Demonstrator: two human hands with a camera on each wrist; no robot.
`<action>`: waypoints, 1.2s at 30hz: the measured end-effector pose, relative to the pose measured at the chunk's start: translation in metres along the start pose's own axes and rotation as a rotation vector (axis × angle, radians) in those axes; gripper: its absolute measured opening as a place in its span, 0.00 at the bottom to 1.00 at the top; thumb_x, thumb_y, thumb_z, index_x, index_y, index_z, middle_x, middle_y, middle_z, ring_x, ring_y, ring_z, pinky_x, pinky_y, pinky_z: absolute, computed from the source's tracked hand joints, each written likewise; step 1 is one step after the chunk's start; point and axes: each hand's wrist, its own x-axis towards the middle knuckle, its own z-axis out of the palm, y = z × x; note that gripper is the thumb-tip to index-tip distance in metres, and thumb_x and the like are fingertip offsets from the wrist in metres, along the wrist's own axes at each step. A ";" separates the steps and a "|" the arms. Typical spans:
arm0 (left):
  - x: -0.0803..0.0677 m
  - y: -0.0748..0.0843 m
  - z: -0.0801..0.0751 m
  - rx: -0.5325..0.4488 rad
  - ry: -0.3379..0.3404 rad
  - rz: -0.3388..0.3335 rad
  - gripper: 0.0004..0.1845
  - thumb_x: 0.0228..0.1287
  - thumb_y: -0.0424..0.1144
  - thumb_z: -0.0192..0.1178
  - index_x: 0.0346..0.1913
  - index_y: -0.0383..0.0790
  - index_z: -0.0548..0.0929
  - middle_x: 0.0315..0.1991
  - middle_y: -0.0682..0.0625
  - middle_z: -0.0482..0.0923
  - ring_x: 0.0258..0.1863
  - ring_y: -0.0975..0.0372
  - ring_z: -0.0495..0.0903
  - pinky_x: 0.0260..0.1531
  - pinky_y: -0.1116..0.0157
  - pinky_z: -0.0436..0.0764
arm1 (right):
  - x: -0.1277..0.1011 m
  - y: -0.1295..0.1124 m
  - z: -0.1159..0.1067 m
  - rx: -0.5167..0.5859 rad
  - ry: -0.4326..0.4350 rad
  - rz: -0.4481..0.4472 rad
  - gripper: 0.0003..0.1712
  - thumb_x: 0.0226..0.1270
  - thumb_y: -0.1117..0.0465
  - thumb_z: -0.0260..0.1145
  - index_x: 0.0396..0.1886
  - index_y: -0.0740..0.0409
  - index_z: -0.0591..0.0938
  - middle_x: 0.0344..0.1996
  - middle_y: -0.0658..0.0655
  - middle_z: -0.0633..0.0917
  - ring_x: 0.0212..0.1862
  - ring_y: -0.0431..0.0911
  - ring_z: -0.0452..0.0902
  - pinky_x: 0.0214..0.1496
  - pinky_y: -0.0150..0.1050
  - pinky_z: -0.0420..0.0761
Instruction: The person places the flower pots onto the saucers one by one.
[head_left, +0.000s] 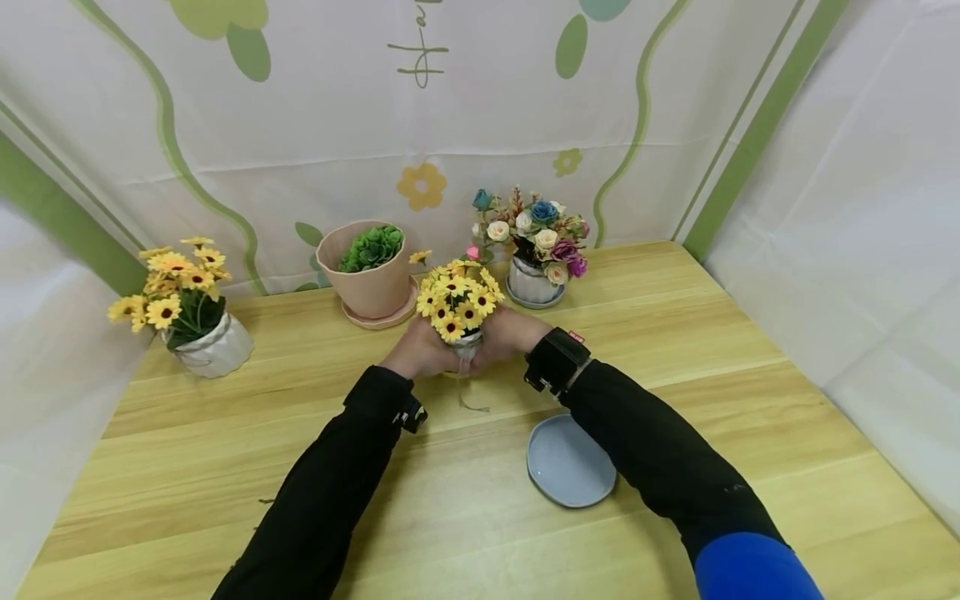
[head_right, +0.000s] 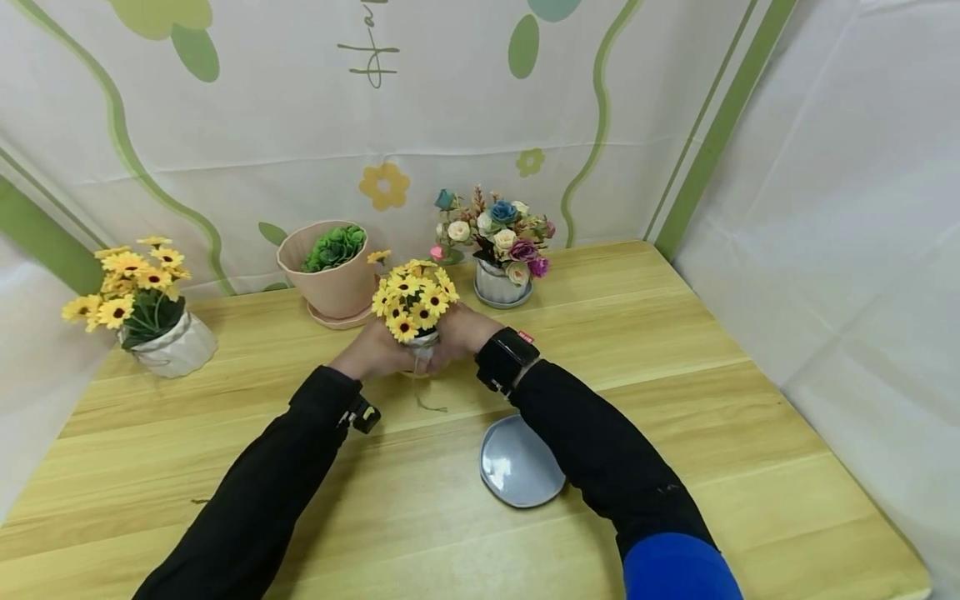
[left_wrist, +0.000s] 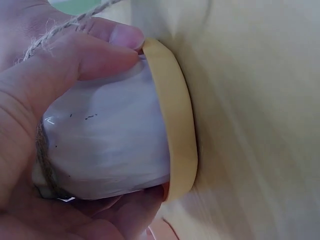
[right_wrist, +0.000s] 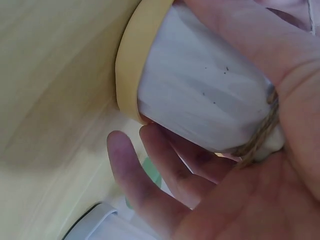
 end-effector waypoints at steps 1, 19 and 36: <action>0.002 0.000 -0.001 0.005 -0.002 -0.006 0.48 0.44 0.27 0.82 0.73 0.38 0.72 0.69 0.41 0.75 0.70 0.48 0.72 0.79 0.50 0.66 | 0.001 0.000 -0.001 -0.010 -0.007 0.011 0.48 0.56 0.43 0.83 0.69 0.66 0.77 0.70 0.63 0.78 0.60 0.52 0.78 0.69 0.43 0.78; 0.030 -0.009 -0.016 -0.020 -0.037 -0.152 0.50 0.46 0.27 0.81 0.75 0.40 0.71 0.73 0.41 0.72 0.74 0.48 0.69 0.81 0.52 0.63 | 0.031 0.001 -0.019 -0.010 -0.064 0.100 0.32 0.62 0.41 0.79 0.51 0.64 0.86 0.74 0.65 0.75 0.62 0.53 0.75 0.69 0.44 0.77; 0.058 -0.015 -0.030 0.053 -0.079 -0.248 0.49 0.53 0.35 0.82 0.78 0.44 0.69 0.77 0.43 0.68 0.76 0.48 0.67 0.79 0.51 0.67 | 0.052 0.004 -0.034 0.036 -0.052 0.155 0.40 0.61 0.43 0.80 0.68 0.59 0.81 0.75 0.60 0.75 0.68 0.55 0.77 0.68 0.47 0.80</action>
